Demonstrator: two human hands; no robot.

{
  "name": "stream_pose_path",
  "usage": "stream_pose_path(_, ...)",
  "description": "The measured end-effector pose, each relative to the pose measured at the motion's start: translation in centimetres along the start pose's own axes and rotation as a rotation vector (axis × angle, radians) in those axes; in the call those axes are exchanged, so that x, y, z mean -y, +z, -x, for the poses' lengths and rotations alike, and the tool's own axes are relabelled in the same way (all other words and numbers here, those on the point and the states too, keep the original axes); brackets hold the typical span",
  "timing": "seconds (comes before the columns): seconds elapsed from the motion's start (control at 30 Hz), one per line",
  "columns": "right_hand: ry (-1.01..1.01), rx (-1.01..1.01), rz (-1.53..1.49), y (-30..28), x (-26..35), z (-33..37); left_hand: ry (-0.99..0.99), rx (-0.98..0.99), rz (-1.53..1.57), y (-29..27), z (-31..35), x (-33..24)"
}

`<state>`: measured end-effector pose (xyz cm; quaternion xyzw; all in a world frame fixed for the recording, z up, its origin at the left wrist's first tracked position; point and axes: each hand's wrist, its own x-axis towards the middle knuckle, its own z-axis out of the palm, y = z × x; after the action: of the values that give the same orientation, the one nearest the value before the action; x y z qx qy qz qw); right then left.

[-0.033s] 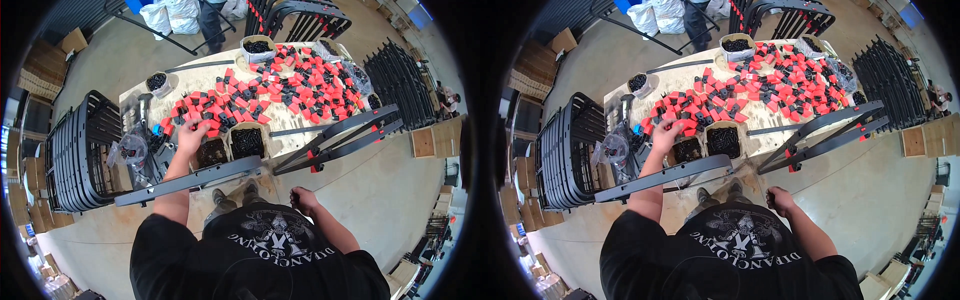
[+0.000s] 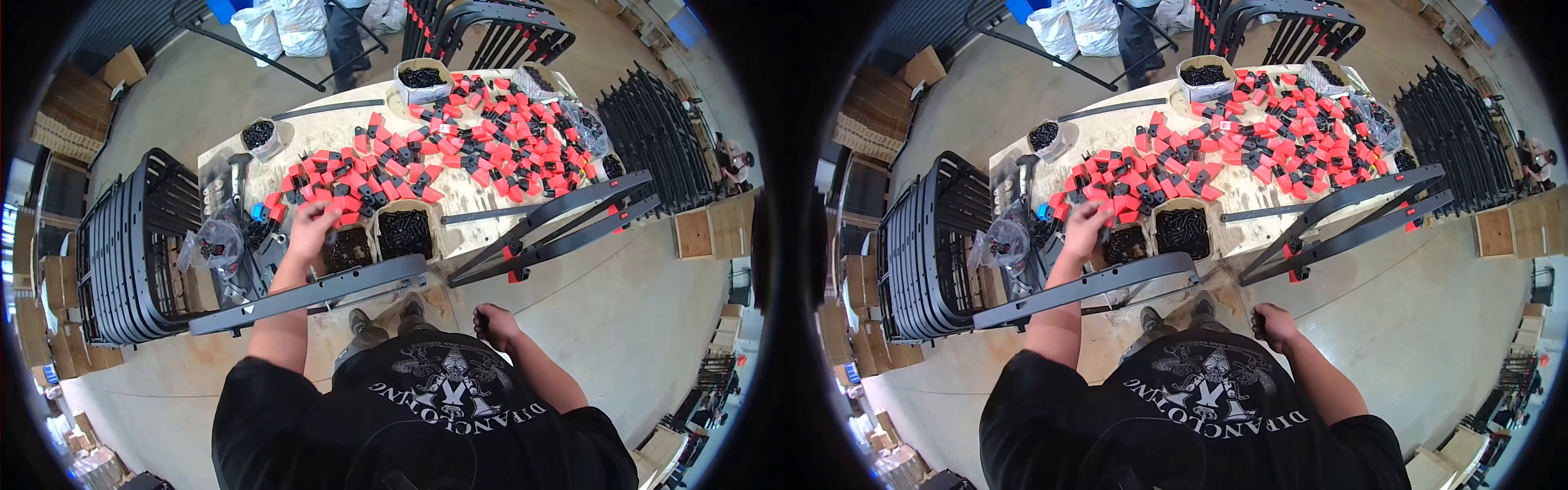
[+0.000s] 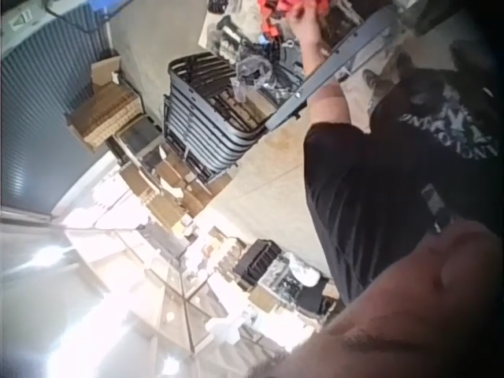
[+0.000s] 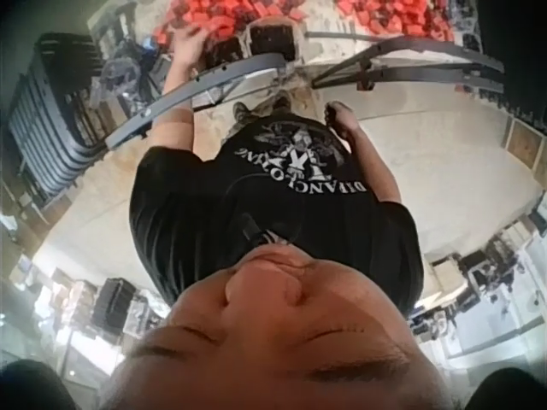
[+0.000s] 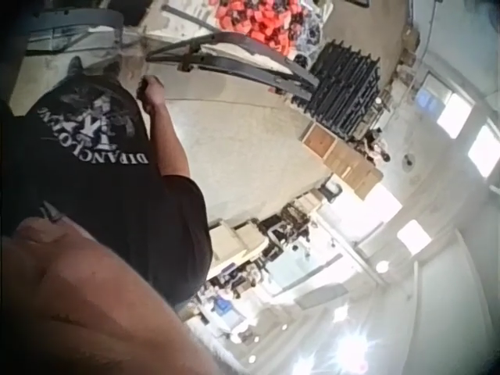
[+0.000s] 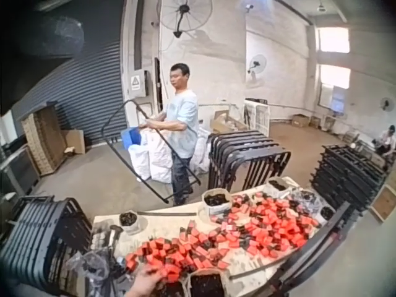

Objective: Assembling black metal frames using plastic caps and fasteners in a manufacturing setting.

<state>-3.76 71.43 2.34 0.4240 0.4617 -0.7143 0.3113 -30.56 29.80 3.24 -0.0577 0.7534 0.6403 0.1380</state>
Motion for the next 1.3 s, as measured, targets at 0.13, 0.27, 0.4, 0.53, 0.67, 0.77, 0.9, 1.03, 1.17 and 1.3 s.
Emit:
stream_pose_path(0.13,-0.013,0.044,0.033,0.6,1.0,-1.3,-0.201,0.095,0.378,0.8,6.4,-0.1)
stream_pose_path(0.27,-0.052,0.147,0.104,1.5,1.1,-2.6,-0.465,0.099,0.52,-0.2,9.0,5.1)
stream_pose_path(0.4,-0.094,0.147,0.283,2.8,1.6,-3.0,-0.437,0.203,0.425,-1.7,10.2,6.2)
stream_pose_path(0.53,-0.121,0.127,0.311,3.5,2.0,-2.3,-0.453,0.12,0.382,-0.7,11.7,4.5)
stream_pose_path(0.67,-0.151,0.147,0.271,5.5,1.8,-1.4,-0.251,-0.018,0.338,-0.8,12.6,5.7)
stream_pose_path(0.77,-0.151,0.233,0.199,7.5,1.2,-0.6,-0.046,0.013,0.281,-2.0,13.2,5.8)
stream_pose_path(0.9,-0.131,0.347,0.048,11.1,0.4,1.6,0.15,-0.018,0.147,-2.1,15.2,2.8)
stream_pose_path(1.03,-0.161,0.433,0.018,15.2,-0.1,3.6,0.285,-0.062,0.049,-2.7,17.8,0.4)
stream_pose_path(1.17,-0.148,0.514,-0.066,18.0,-1.2,4.0,0.091,-0.078,0.48,-3.4,19.3,3.5)
stream_pose_path(1.3,-0.146,0.525,-0.136,19.8,-2.9,4.5,-0.17,0.028,0.888,-3.1,21.5,2.1)
